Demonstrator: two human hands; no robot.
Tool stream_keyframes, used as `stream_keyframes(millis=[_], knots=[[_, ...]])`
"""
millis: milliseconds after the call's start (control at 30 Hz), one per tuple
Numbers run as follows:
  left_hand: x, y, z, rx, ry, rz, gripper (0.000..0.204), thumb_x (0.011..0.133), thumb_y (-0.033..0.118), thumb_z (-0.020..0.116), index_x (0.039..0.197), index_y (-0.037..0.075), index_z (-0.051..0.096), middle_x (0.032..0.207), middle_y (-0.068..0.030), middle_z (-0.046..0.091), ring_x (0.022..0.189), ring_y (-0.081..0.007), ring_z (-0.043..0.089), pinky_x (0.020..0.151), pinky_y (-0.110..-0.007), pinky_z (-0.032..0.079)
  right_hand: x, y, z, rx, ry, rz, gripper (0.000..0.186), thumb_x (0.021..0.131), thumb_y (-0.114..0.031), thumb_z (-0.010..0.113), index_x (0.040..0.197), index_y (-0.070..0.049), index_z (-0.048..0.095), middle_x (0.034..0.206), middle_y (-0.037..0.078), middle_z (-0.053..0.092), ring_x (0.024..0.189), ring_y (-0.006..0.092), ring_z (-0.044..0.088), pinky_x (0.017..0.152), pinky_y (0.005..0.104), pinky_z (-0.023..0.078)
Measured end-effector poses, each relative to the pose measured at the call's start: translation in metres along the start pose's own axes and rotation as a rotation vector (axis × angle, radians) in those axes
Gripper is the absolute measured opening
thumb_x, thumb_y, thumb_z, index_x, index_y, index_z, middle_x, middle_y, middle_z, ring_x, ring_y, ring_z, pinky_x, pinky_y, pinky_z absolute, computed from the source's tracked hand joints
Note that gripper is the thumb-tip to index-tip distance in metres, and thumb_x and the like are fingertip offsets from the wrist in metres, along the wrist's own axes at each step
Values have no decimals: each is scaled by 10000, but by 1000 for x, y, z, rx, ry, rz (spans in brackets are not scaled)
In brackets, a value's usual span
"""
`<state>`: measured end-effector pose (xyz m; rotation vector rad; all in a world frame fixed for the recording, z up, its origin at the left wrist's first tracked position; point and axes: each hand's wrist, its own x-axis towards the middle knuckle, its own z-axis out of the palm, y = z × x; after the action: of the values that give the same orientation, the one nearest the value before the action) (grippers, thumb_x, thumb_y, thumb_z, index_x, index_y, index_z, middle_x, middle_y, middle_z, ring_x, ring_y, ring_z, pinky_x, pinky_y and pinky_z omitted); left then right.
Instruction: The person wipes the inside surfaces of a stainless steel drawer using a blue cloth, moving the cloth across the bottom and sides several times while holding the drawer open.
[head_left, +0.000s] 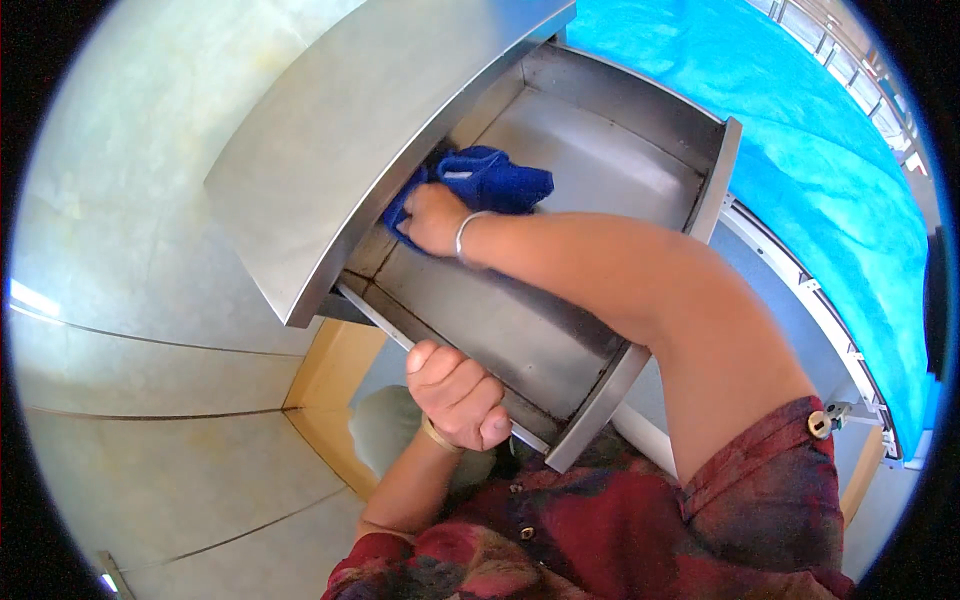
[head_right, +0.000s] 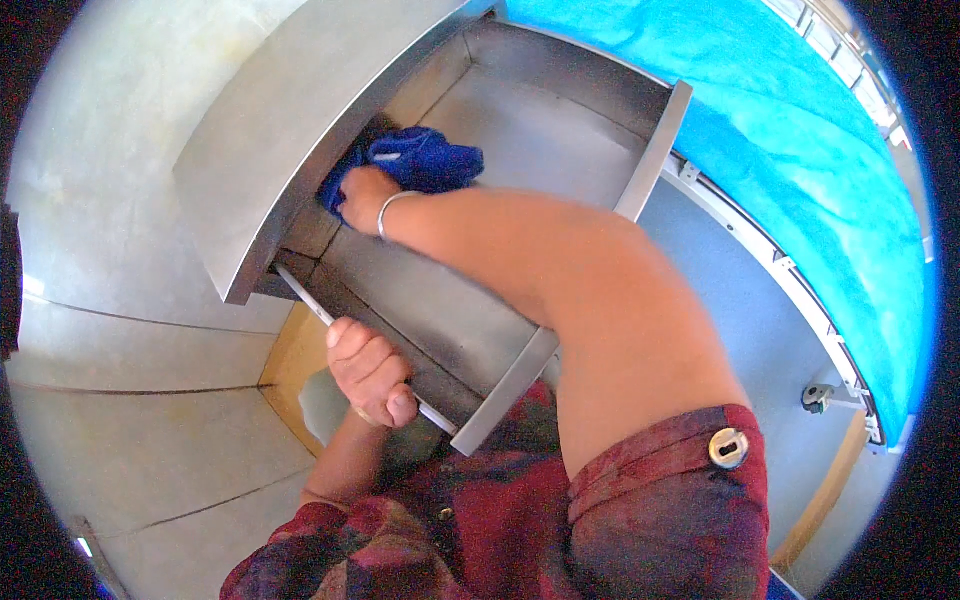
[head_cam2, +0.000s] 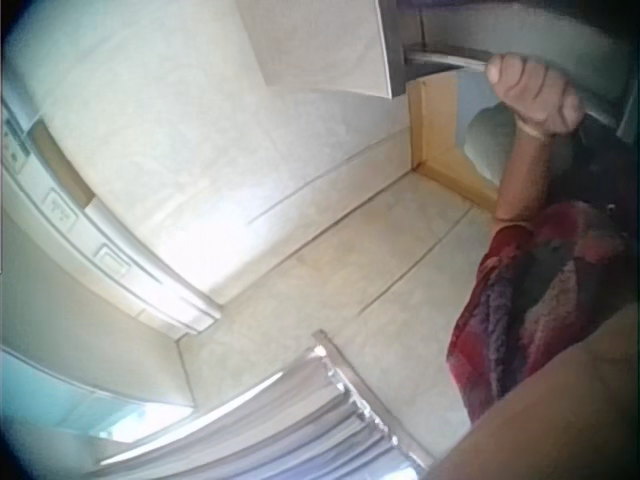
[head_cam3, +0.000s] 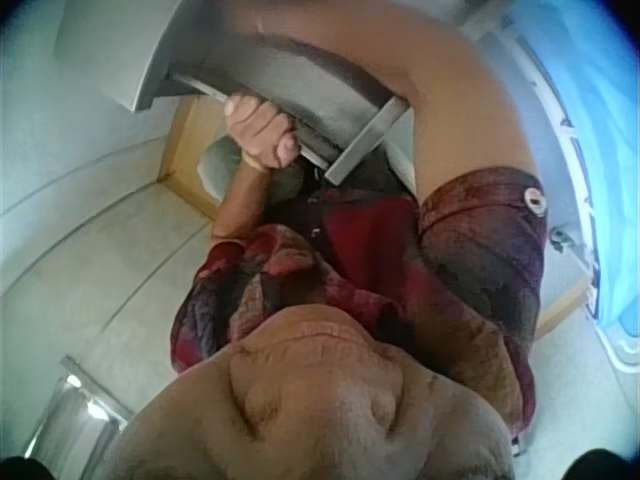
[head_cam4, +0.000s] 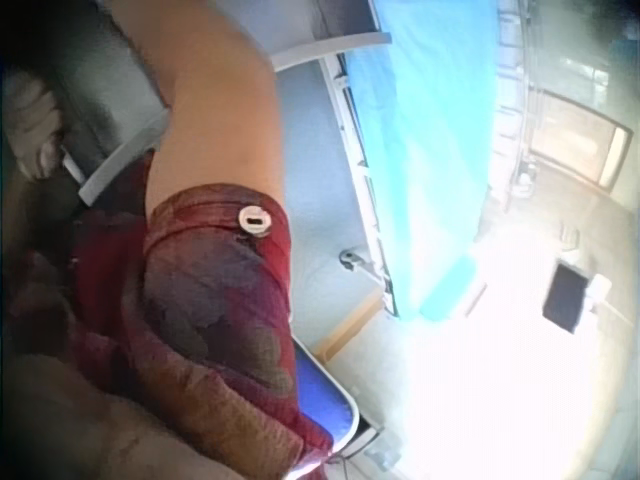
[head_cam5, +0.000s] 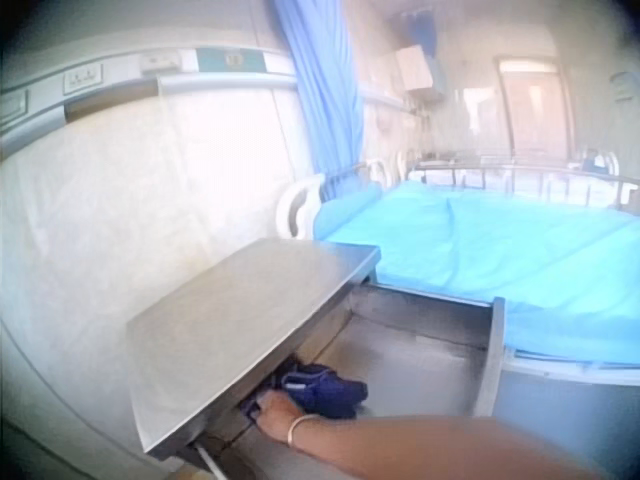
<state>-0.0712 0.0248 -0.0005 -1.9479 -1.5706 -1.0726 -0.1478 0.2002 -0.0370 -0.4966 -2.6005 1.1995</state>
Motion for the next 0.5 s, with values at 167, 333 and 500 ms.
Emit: stream_keyframes(millis=[167, 333, 500], knots=[[-3, 1, -1, -1, 4, -29, 287, 697, 313, 457, 488, 125, 397, 506, -13, 335, 476, -181, 334, 521, -323, 252, 22, 29, -39, -163, 231, 62, 214, 670, -123, 541, 794, 19, 645, 865, 239, 605, 845, 374, 590, 794, 393, 470], [-4, 0, -1, 19, 9, -29, 278, 667, 313, 477, 490, 124, 377, 512, -13, 306, 479, -174, 323, 520, -315, 244, 55, 68, -69, 16, 666, 184, 190, 707, -126, 558, 804, 9, 650, 879, 234, 612, 851, 377, 595, 799, 394, 475], [-1, 5, 3, -18, 46, 2, 274, 657, 315, 479, 489, 129, 370, 507, -13, 293, 476, -173, 318, 514, -311, 242, 108, 140, -81, 326, 736, 290, 167, 741, -117, 559, 845, -32, 658, 863, 156, 640, 834, 299, 605, 714, 377, 496]])
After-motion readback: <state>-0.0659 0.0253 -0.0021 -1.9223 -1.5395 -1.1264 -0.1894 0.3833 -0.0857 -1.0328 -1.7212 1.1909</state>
